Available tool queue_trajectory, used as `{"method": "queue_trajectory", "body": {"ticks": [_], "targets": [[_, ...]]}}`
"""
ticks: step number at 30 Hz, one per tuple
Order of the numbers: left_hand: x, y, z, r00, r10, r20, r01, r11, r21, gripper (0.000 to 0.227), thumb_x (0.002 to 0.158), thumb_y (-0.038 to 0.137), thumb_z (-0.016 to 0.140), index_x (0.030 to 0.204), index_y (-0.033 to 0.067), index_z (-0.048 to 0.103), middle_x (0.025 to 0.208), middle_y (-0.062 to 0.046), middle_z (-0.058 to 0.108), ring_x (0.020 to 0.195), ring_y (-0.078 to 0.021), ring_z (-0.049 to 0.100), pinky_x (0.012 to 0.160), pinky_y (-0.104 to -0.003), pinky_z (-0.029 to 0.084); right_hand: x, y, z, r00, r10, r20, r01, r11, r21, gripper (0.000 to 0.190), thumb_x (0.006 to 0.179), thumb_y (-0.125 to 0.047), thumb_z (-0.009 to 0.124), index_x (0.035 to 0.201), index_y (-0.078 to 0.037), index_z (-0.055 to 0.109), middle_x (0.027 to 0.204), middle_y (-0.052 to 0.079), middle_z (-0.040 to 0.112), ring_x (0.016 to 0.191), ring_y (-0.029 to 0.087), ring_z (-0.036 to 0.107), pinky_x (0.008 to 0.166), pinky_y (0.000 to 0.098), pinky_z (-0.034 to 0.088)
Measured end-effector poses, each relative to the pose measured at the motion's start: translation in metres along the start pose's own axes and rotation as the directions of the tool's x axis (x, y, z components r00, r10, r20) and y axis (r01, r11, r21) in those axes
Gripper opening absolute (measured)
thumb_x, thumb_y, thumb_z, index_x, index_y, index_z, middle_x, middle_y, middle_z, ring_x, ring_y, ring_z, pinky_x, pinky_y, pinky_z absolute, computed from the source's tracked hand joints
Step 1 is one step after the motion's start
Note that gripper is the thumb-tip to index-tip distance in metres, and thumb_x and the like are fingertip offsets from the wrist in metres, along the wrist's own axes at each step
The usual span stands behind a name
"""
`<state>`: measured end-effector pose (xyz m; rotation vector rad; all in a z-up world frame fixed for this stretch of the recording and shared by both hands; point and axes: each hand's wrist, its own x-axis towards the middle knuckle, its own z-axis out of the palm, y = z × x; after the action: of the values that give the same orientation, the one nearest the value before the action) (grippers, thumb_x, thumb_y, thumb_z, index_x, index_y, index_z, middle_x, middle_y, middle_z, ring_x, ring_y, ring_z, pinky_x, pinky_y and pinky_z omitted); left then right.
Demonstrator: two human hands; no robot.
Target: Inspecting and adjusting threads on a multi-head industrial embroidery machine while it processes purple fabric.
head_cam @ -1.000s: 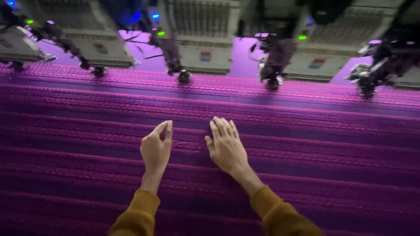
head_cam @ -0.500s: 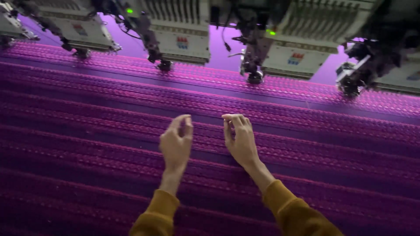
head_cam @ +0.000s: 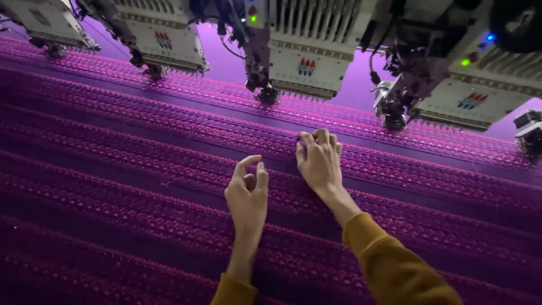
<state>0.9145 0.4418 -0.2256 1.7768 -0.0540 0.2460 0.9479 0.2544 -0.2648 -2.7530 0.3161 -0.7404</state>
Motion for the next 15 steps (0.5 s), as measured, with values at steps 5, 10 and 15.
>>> {"method": "queue_trajectory", "body": {"ticks": [5, 10, 15], "targets": [[0.003, 0.000, 0.000, 0.999, -0.034, 0.011, 0.034, 0.999, -0.007, 0.023, 0.093, 0.018, 0.064, 0.113, 0.0149, 0.075, 0.039, -0.002, 0.048, 0.037, -0.0137, 0.046, 0.045, -0.029, 0.034, 0.009, -0.002, 0.004, 1.000, -0.027, -0.015, 0.026, 0.999, -0.038, 0.020, 0.095, -0.022, 0.063, 0.111, -0.017, 0.074, 0.101, 0.008, 0.056, 0.098, 0.034, 0.060, 0.082, 0.0455, 0.049], [0.002, 0.002, -0.008, 0.996, -0.084, 0.027, 0.086, 0.995, -0.058, 0.024, 0.095, 0.015, 0.063, 0.115, 0.0098, 0.075, 0.040, -0.002, 0.050, 0.037, -0.0127, 0.044, 0.045, -0.026, 0.036, 0.039, 0.020, 0.054, 0.987, 0.095, -0.132, -0.054, 0.957, 0.284, 0.010, 0.090, -0.022, 0.072, 0.098, -0.018, 0.076, 0.090, 0.007, 0.068, 0.089, 0.032, 0.069, 0.080, 0.0437, 0.055], [0.007, 0.010, -0.010, 0.965, -0.245, 0.095, 0.252, 0.965, -0.074, 0.022, 0.094, 0.023, 0.063, 0.112, 0.0185, 0.076, 0.050, 0.008, 0.037, 0.045, -0.0054, 0.031, 0.043, -0.030, 0.029, 0.101, -0.035, 0.016, 0.636, 0.600, 0.485, -0.684, 0.146, 0.715, 0.016, 0.098, -0.012, 0.069, 0.111, -0.004, 0.074, 0.090, 0.007, 0.073, 0.064, 0.013, 0.063, 0.060, 0.0242, 0.057]]}}
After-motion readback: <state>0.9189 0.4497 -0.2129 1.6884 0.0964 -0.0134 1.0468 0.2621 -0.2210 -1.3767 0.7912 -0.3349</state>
